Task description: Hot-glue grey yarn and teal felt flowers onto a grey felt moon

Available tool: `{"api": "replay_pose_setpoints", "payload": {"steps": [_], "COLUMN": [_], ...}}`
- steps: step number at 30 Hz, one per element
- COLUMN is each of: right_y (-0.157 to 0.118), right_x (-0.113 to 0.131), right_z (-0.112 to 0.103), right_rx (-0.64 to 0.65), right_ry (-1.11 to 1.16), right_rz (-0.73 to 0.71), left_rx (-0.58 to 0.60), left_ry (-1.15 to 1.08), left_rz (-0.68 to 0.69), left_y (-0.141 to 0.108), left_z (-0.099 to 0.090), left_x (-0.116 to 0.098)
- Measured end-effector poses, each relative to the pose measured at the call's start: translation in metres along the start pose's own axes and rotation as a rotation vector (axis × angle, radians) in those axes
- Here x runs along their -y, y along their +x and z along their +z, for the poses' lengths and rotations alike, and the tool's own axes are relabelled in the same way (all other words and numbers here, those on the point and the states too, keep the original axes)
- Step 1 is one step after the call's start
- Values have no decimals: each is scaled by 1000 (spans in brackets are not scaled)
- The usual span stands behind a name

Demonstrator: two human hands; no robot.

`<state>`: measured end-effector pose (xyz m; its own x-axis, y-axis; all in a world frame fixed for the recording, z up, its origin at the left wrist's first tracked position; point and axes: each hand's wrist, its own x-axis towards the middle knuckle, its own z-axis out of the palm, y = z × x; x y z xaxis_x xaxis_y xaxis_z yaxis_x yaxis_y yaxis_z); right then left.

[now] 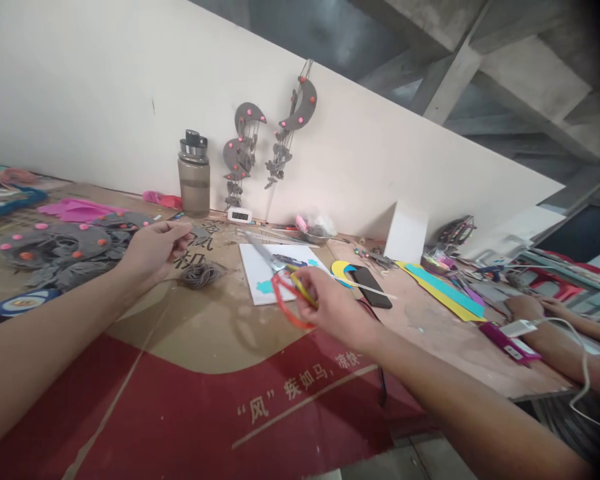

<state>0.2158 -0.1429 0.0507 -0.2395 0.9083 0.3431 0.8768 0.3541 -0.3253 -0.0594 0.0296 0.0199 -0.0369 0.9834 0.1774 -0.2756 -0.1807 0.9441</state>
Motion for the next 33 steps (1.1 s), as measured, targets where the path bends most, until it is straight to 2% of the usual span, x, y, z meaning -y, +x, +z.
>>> {"api": "replay_pose_setpoints", "payload": {"steps": [3,6,8,12,16,18,21,23,25,27,29,31,33], "right_y": [31,60,76,96,102,102,100,93,79,58,37,19,10], "right_x": [-58,-107,-131,-156,-162,-159,-138,-111,-74,-36,-3,18,25], "right_z": [-20,-32,-31,-19,-12,-10,-2,8,20,30,40,47,53], "right_rx": [-61,30,113,194,226,207,73,-172,-226,-157,-26,109,147], "right_ry": [-185,-353,-484,-515,-537,-542,-481,-253,-59,53,50,-75,-147], "right_rz": [-12,52,96,96,100,107,104,41,-109,-264,-471,-634,-681], "left_rx": [21,21,17,52,170,230,237,204,208,255,304,351,422], "left_ry": [28,56,70,206,650,852,946,957,976,1005,1035,1070,1115], "left_rz": [-20,-35,-39,-14,152,262,279,267,239,209,181,164,175], "left_y": [-2,-2,-1,-4,-15,-19,-19,-15,-10,-5,-2,1,4], "left_z": [1,1,1,2,9,12,13,11,8,5,3,0,-4], "left_x": [2,4,4,4,2,1,0,0,0,-1,-2,-3,-2]}}
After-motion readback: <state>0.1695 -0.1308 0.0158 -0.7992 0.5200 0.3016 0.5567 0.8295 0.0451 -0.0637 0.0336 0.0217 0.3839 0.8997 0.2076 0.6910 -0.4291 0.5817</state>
